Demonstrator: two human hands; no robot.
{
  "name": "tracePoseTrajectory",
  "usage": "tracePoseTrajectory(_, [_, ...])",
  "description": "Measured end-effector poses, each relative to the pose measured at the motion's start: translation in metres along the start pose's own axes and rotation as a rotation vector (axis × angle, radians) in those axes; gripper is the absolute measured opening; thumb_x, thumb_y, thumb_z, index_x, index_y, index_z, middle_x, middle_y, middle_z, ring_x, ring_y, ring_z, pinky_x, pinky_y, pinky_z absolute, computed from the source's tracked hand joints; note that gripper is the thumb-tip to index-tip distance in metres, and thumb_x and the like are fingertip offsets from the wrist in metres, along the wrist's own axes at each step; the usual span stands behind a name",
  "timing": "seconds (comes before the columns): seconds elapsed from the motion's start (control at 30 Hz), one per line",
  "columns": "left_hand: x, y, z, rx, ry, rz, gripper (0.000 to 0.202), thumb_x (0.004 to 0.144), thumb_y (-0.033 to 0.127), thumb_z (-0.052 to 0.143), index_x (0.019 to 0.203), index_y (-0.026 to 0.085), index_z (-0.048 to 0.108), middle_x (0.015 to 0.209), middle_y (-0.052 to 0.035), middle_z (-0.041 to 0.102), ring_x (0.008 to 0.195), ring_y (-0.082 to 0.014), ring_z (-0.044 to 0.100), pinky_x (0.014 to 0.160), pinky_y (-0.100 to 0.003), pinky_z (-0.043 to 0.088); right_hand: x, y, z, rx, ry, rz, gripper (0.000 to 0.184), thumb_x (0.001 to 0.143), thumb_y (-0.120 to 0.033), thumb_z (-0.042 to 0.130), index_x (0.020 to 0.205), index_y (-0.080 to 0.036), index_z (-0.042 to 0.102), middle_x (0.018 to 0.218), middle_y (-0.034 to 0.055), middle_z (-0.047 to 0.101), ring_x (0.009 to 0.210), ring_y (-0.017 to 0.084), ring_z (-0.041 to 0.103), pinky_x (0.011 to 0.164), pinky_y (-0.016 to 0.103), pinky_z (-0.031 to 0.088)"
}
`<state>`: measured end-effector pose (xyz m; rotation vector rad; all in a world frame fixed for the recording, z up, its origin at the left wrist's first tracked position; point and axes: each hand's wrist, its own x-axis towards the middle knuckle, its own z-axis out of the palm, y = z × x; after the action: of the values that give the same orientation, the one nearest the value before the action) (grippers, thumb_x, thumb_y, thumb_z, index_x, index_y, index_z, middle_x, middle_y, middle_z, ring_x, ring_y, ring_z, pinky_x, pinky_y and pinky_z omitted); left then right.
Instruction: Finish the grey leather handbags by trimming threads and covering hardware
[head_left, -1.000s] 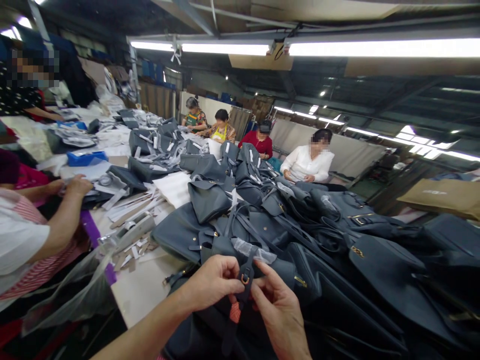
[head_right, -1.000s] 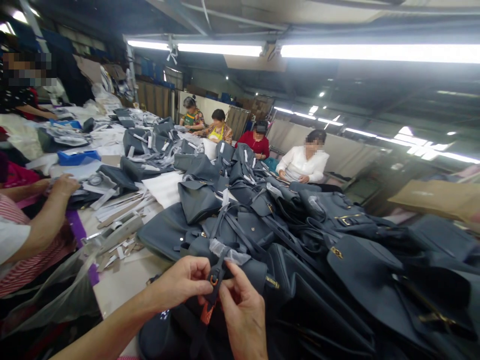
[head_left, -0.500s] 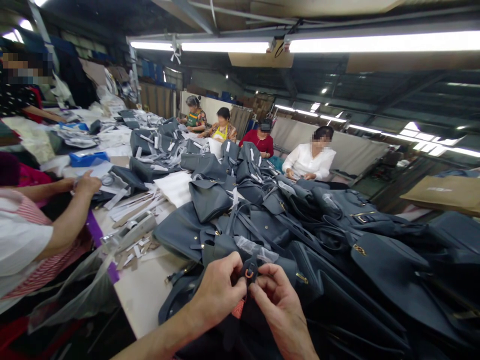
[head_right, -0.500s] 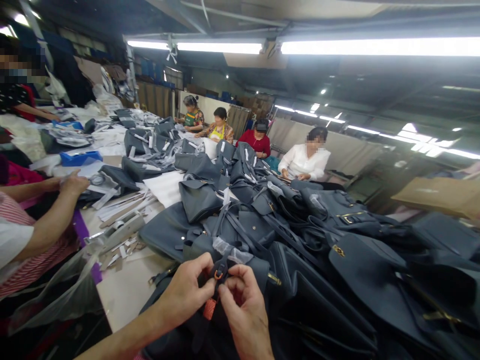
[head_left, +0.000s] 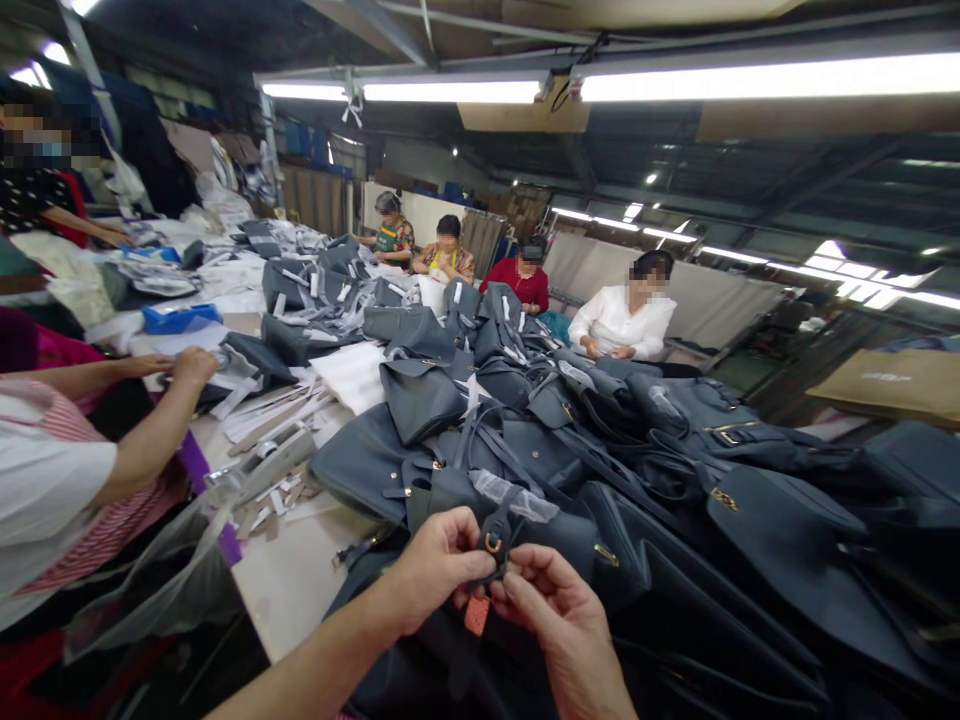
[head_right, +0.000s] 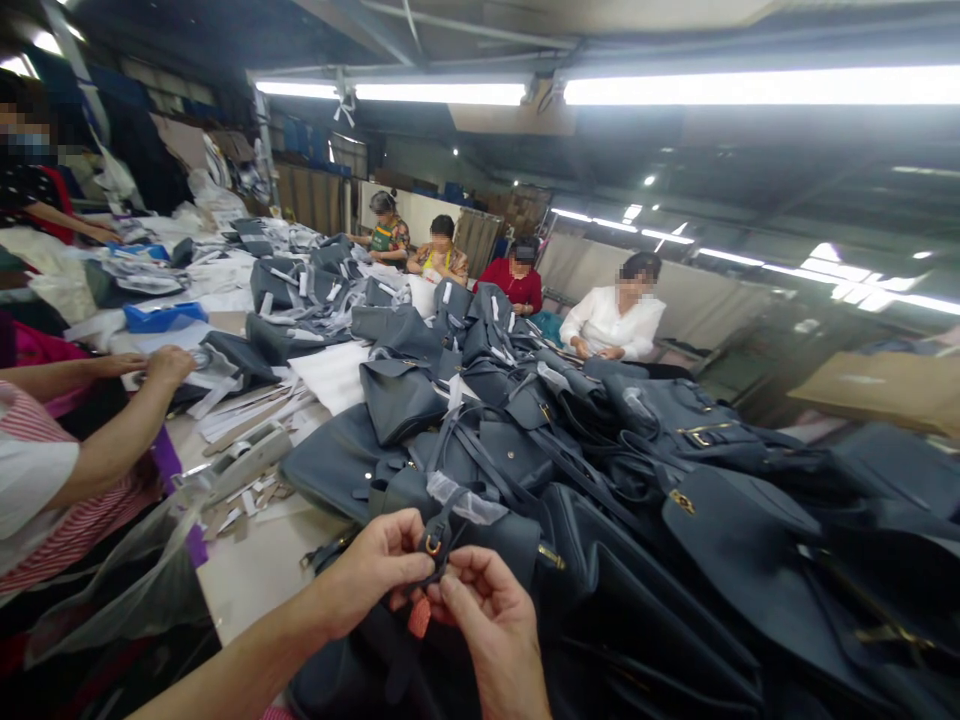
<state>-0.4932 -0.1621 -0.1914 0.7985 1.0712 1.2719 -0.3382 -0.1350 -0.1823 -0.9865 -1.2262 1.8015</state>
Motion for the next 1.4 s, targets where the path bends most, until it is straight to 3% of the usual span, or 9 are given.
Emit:
tracePoseTrajectory(0.3, [0.000,-0.010,0.004,-0.182,0.026,-0.060,0.024,0.059,0.018,0.070,0.068,0.017,0.048,0.053,0.0045,0.054,0.041,-0.0054,0.048,0.037,-0.014,0.024,0.004,0.016,0.001,-0.081,0.069,-0.033,0.043,0.066,-0.048,0.083,0.087,-0.018,0.061,0.070,0.0018,0.071,0.057,0.012,0.064,0.043,0.016,0.040])
tracePoseTrajectory(0.5, [-0.008,-0.008,0.002,-0.315,-0.071,-0.118,0.031,0.053,0.009,0.070,0.081,0.014,0.057,0.067,0.0005,0.063,0.047,-0.0086,0.056,0.044,-0.017,0.038,0.009,0.013,0.002,-0.008,0.008,-0.061,0.042,0.065,-0.045,0.084,0.079,-0.020,0.054,0.063,-0.0034,0.065,0.052,0.010,0.059,0.049,0.020,0.046])
tracePoseTrajectory(0.67, [-0.006,-0.008,-0.003,-0.381,0.038,-0.094,0.031,0.054,0.012,0.077,0.077,0.015,0.056,0.068,0.0025,0.060,0.049,-0.0065,0.053,0.044,-0.015,0.034,0.009,0.022,-0.001,-0.134,0.055,-0.108,0.040,0.067,-0.044,0.081,0.074,-0.023,0.047,0.064,-0.0061,0.058,0.056,0.012,0.058,0.053,0.023,0.049])
tracePoseTrajectory(0.77, [-0.005,-0.002,-0.007,-0.180,0.116,0.077,0.019,0.061,0.016,0.074,0.070,0.015,0.057,0.063,0.0030,0.055,0.049,-0.0070,0.051,0.047,-0.017,0.039,0.006,0.026,-0.003,-0.183,0.045,-0.114,0.038,0.069,-0.042,0.079,0.073,-0.023,0.046,0.062,-0.0059,0.058,0.057,0.012,0.058,0.054,0.022,0.048])
tracePoseTrajectory(0.87, [-0.009,0.003,-0.009,0.136,0.062,0.285,0.002,0.069,0.015,0.066,0.072,0.014,0.066,0.080,-0.0020,0.057,0.060,-0.0104,0.057,0.055,-0.021,0.047,0.006,0.022,-0.004,-0.081,0.008,-0.071,0.043,0.067,-0.046,0.080,0.070,-0.023,0.044,0.062,-0.0056,0.058,0.058,0.013,0.059,0.052,0.022,0.048])
tracePoseTrajectory(1.0, [-0.015,-0.001,-0.010,0.601,0.045,0.615,0.018,0.077,0.007,0.057,0.085,0.018,0.070,0.091,-0.0055,0.059,0.082,-0.0155,0.059,0.071,-0.023,0.048,0.010,0.015,-0.002,-0.036,-0.003,-0.058,0.048,0.062,-0.047,0.084,0.068,-0.022,0.043,0.060,-0.0072,0.055,0.053,0.010,0.054,0.051,0.021,0.047])
tracePoseTrajectory(1.1, [-0.013,-0.005,-0.008,0.854,0.091,0.797,0.024,0.088,0.010,0.046,0.081,0.018,0.066,0.081,-0.0060,0.059,0.075,-0.0158,0.057,0.068,-0.024,0.046,0.012,0.021,0.000,-0.058,-0.004,-0.065,0.048,0.064,-0.047,0.082,0.069,-0.023,0.040,0.058,-0.0082,0.053,0.051,0.010,0.053,0.051,0.022,0.046])
tracePoseTrajectory(1.23, [-0.006,0.000,0.004,0.932,0.198,0.757,0.019,0.087,0.013,0.050,0.074,0.020,0.061,0.082,-0.0070,0.061,0.077,-0.0195,0.056,0.073,-0.029,0.043,0.009,0.030,0.003,-0.224,-0.019,-0.111,0.038,0.076,-0.042,0.070,0.067,-0.025,0.037,0.056,-0.0084,0.046,0.051,0.011,0.050,0.051,0.022,0.042])
tracePoseTrajectory(1.4, [0.009,0.013,0.013,0.600,0.292,0.531,0.018,0.087,0.019,0.050,0.069,0.020,0.052,0.077,-0.0028,0.055,0.075,-0.0184,0.053,0.070,-0.027,0.041,-0.002,0.042,0.012,-0.626,0.086,-0.323,0.030,0.068,-0.023,0.068,0.058,-0.024,0.040,0.053,-0.0073,0.039,0.048,0.010,0.039,0.049,0.022,0.034])
